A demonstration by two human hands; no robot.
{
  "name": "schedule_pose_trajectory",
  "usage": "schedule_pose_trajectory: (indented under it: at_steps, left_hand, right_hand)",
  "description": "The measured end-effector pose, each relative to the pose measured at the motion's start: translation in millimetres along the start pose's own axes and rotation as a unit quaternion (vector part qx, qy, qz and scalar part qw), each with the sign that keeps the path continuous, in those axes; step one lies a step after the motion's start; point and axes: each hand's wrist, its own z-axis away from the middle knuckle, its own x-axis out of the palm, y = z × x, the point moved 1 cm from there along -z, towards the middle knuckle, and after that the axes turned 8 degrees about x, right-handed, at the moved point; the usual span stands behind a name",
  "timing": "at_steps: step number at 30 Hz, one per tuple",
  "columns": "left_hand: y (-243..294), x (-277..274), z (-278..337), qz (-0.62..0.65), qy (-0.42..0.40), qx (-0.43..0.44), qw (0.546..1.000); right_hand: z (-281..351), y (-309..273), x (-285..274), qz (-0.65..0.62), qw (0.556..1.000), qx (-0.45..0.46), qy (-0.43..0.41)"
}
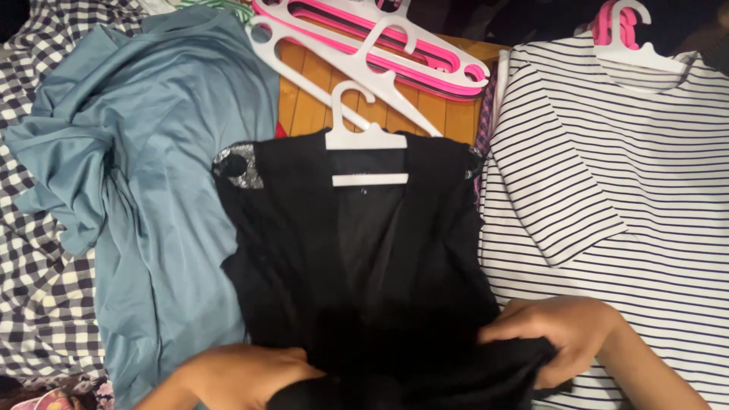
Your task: The person buttons a black vest and places it on a hanger. They then pick up a light blue top, place it on a hanger, and smooth it out. The task is performed on a wooden surface with other clothes visible nearby.
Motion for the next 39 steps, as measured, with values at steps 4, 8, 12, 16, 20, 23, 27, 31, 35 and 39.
schedule_pose_trajectory:
  at_steps: [4,8,12,16,20,23,27,31,35,39]
  left_hand:
    - [3.5,-19.6,17.3,0.125,0.068,-0.010,0.990]
    - [2.2,-47.7,18.3,-0.104,0.357,-0.258,0.892]
    - [-3.3,-92.3,15.1,-0.337,0.435,-0.288,0.784]
    - [-16.4,-129.9,13.6,-0.339,0.443,-0.362,0.747]
    - [-69.9,-155.2,36.5,-0.406,0.421,-0.363,0.725]
    - [-72.2,-163.1,32.5,-0.489,0.375,-0.363,0.699]
    - [-79.9,-174.4,40.0,-0.483,0.336,-0.376,0.716]
    - [-64.2,-175.0,32.9,-0.395,0.365,-0.405,0.740]
    - [-26.7,-170.4,12.1,-0.358,0.358,-0.453,0.734]
    - [2.8,-159.8,5.5,-0.340,0.372,-0.471,0.724]
  right_hand:
    - [31.1,23.9,-8.1,-0.133,0.989,-0.053,0.027]
    - [46.8,56.8,-29.2,0.156,0.928,0.144,0.305]
    - [-5.7,25.3,-68.2,0.272,0.850,0.185,0.411]
    - [-35.1,21.4,-100.9,0.251,0.817,0.221,0.470]
    - [-38.5,68.4,-129.4,0.311,0.768,0.287,0.482]
    - [-42.3,87.5,-139.6,0.369,0.740,0.316,0.466]
    - [-38.2,106.6,-145.9,0.435,0.723,0.314,0.434]
    - [-28.8,134.6,-153.1,0.442,0.725,0.321,0.419]
    - [-34.3,130.5,-158.0,0.478,0.711,0.345,0.384]
    - [-37.5,128.4,-162.6,0.454,0.741,0.313,0.383]
